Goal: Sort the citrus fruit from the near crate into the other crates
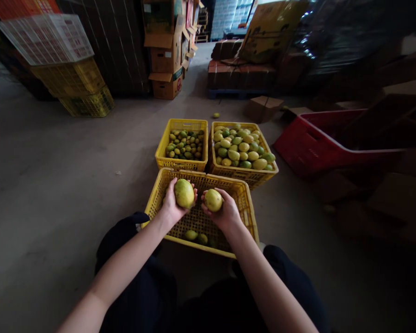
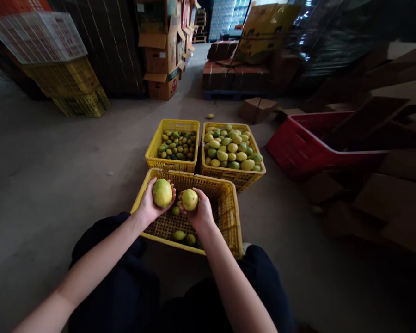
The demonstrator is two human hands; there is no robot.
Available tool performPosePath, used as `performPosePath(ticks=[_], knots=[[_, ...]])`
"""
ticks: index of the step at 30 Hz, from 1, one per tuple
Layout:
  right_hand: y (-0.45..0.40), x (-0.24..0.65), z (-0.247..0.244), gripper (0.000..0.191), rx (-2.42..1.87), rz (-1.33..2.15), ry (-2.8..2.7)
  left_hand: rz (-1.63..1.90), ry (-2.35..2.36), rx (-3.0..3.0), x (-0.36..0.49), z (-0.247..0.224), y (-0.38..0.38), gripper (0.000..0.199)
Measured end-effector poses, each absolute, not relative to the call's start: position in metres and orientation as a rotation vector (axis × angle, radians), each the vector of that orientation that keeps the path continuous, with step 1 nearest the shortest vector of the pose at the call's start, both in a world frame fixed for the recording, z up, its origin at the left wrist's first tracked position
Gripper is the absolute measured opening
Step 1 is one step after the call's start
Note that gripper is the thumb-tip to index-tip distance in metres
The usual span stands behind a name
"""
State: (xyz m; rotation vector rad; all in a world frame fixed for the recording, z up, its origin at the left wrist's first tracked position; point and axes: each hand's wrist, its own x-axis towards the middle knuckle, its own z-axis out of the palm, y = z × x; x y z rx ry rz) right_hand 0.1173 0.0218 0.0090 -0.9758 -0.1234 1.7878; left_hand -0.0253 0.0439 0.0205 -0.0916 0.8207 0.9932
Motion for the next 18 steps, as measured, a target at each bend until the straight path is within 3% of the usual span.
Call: performPosePath(ticks=[18], knots=[[0.022,0.111,0.025,0.027,-1.103,1.776,0.056,0.919,0.895,-0.186,-0.027,0.01,0.047,0.035]])
